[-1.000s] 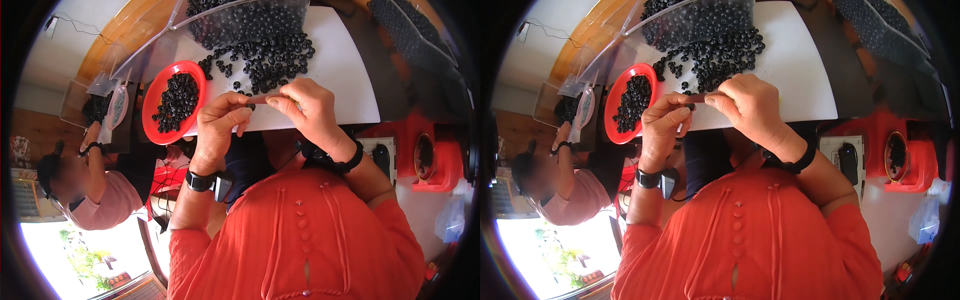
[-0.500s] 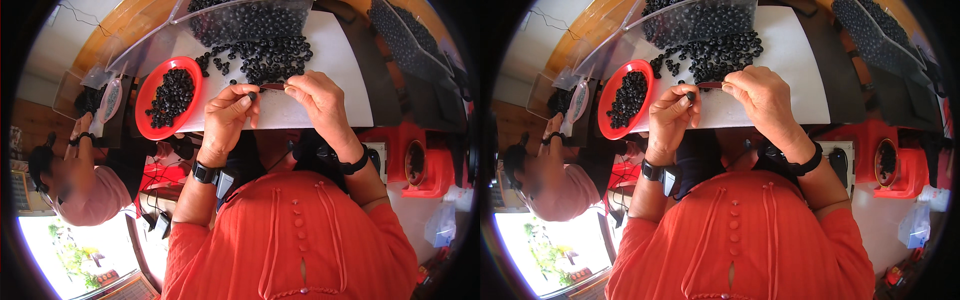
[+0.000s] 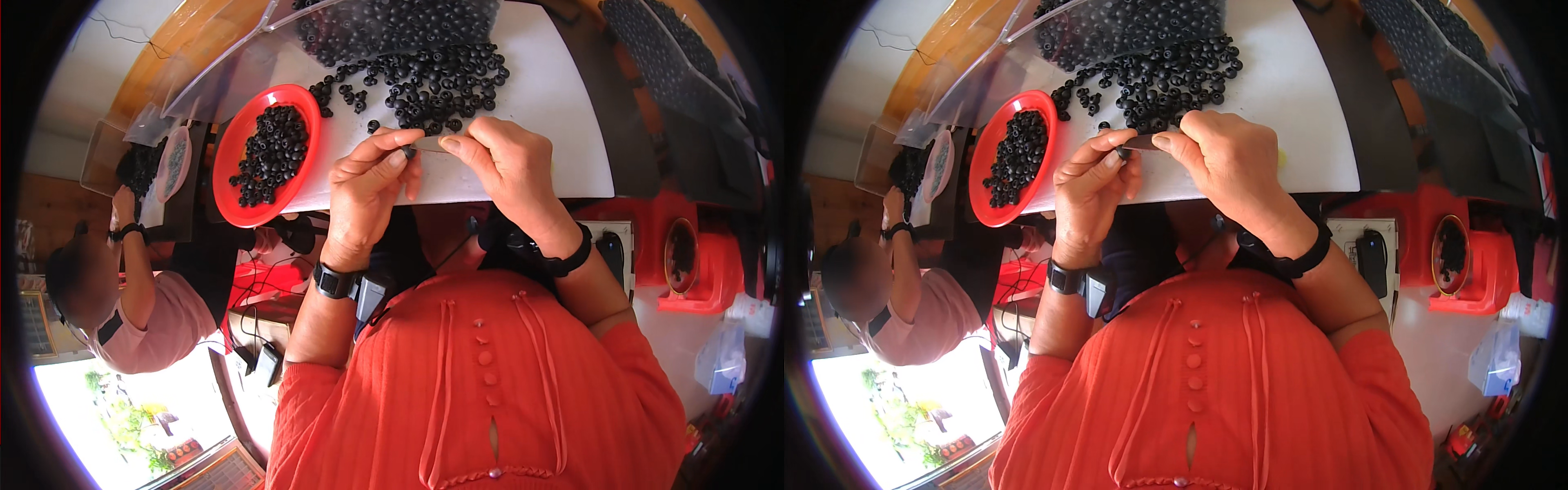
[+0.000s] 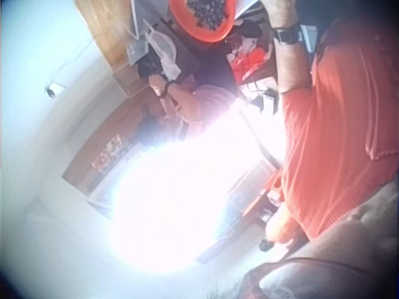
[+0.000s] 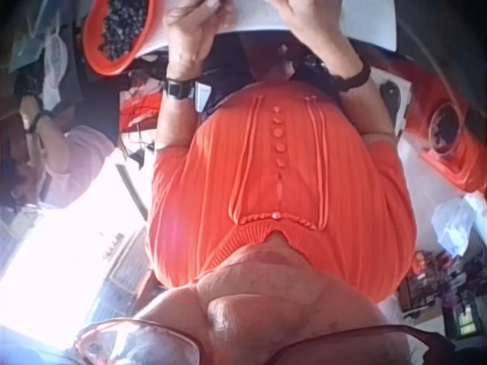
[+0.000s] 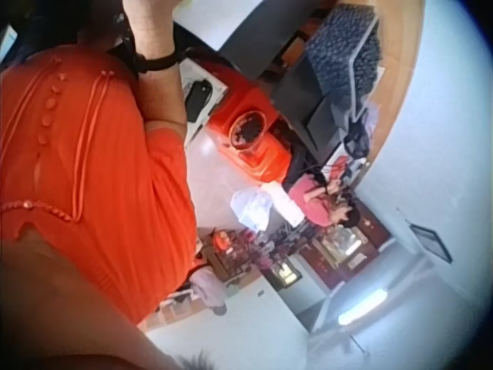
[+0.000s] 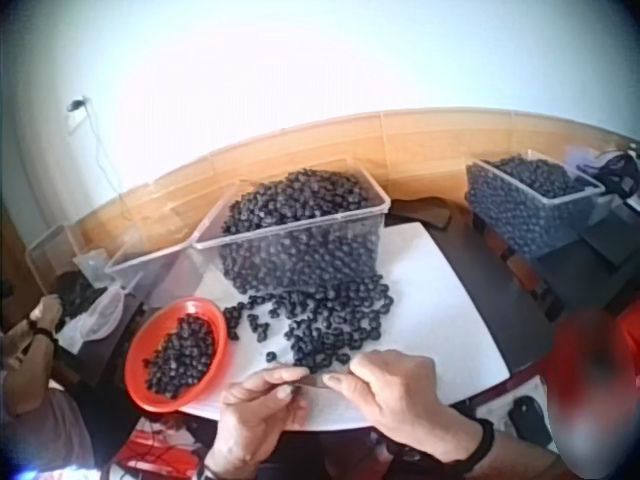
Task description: Trimming excess material from small black spherical parts using a small blade.
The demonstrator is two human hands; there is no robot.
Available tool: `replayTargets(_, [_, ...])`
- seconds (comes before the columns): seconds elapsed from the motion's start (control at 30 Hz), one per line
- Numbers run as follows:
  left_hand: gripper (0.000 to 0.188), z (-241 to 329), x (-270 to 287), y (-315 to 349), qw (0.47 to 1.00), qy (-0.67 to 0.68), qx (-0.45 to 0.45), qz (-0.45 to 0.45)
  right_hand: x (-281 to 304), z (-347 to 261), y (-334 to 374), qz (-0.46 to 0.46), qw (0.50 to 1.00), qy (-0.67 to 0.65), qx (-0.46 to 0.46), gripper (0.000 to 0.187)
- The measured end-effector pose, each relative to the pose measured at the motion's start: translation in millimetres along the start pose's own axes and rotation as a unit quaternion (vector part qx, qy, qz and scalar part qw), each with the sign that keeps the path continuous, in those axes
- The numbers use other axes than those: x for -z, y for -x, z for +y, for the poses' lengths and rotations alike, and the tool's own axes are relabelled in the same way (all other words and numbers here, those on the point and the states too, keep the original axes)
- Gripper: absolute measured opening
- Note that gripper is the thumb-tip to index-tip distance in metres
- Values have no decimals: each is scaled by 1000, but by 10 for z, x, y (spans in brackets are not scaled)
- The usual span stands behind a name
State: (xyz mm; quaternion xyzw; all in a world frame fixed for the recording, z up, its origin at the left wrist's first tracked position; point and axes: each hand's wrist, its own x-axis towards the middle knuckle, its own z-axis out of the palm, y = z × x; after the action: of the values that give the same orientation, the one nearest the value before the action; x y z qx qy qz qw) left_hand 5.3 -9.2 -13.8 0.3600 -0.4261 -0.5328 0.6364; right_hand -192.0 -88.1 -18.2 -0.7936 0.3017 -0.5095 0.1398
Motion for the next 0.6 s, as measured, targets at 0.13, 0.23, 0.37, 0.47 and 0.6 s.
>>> replayTargets(0.13, [31, 8, 17, -5, 1000, -10, 1, -6, -12, -3, -3, 3, 1000, 12, 1, 45])
replayTargets(0.23, [30, 6, 19, -13, 1000, -14, 0, -9, -15, -4, -4, -1, 1000, 19, -1, 45])
replayTargets(0.37, [31, 7, 20, -14, 1000, -13, -2, -9, -22, 0, 1, -3, 1000, 22, -6, 46])
replayTargets(0.47, [30, -4, 28, -24, 1000, -11, -4, -17, -20, 22, -5, 1, 1000, 22, 9, 46])
replayTargets(0.6, [29, 4, 29, -23, 1000, -7, 3, -18, 8, 3, -7, -16, 1000, 14, -7, 45])
